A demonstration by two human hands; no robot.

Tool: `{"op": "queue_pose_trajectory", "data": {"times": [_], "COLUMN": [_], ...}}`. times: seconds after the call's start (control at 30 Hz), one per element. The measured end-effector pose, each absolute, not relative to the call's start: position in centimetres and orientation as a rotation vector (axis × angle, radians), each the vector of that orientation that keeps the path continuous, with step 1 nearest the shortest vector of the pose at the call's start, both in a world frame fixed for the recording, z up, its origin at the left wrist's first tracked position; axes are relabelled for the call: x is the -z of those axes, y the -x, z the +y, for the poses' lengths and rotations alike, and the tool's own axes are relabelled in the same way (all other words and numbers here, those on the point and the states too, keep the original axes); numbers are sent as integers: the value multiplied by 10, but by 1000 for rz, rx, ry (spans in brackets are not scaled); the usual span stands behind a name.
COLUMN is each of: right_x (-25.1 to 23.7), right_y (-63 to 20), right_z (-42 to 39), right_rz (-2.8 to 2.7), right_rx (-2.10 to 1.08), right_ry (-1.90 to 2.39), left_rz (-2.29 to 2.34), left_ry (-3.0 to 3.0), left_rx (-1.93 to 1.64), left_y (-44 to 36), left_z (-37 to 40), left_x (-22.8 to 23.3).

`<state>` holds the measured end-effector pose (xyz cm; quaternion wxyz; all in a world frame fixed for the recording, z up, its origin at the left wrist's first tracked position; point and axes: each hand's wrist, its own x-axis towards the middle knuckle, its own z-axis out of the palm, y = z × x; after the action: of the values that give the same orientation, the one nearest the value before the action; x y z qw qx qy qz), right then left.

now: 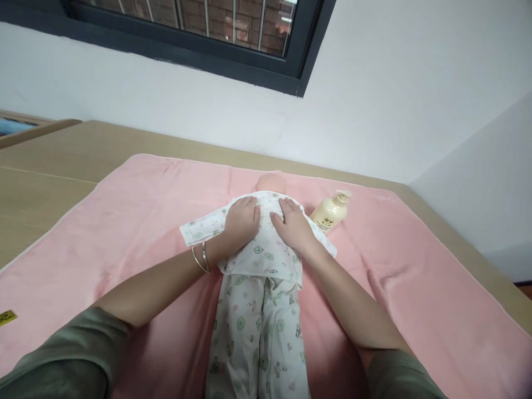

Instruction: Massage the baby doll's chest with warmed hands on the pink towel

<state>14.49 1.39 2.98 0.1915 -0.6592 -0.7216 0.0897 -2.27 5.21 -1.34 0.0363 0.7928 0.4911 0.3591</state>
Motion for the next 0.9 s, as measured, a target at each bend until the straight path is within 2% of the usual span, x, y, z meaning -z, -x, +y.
{"op": "queue_pose_trajectory", "data": {"times": [0.3,0.5,0.73,0.9], "right_x": [-39,-30,-34,-41], "right_y": [-126,-145,-127,-125], "right_z": [-13,8,-9,-18], "right_rz": [-2177,-2079,-2165,-2245], "right_rx": [-189,-290,-194,-189], "right_ry": [1835,1769,1846,1799], "left_rz": [1488,1375,1438,1526], "left_ry": [-2472,-2682,-2275,-2443], "left_rx": [-951,-1030,-944,-964], "left_y": [19,11,21,16], "left_z": [51,25,50,40], "left_x": [7,10,1,4]}}
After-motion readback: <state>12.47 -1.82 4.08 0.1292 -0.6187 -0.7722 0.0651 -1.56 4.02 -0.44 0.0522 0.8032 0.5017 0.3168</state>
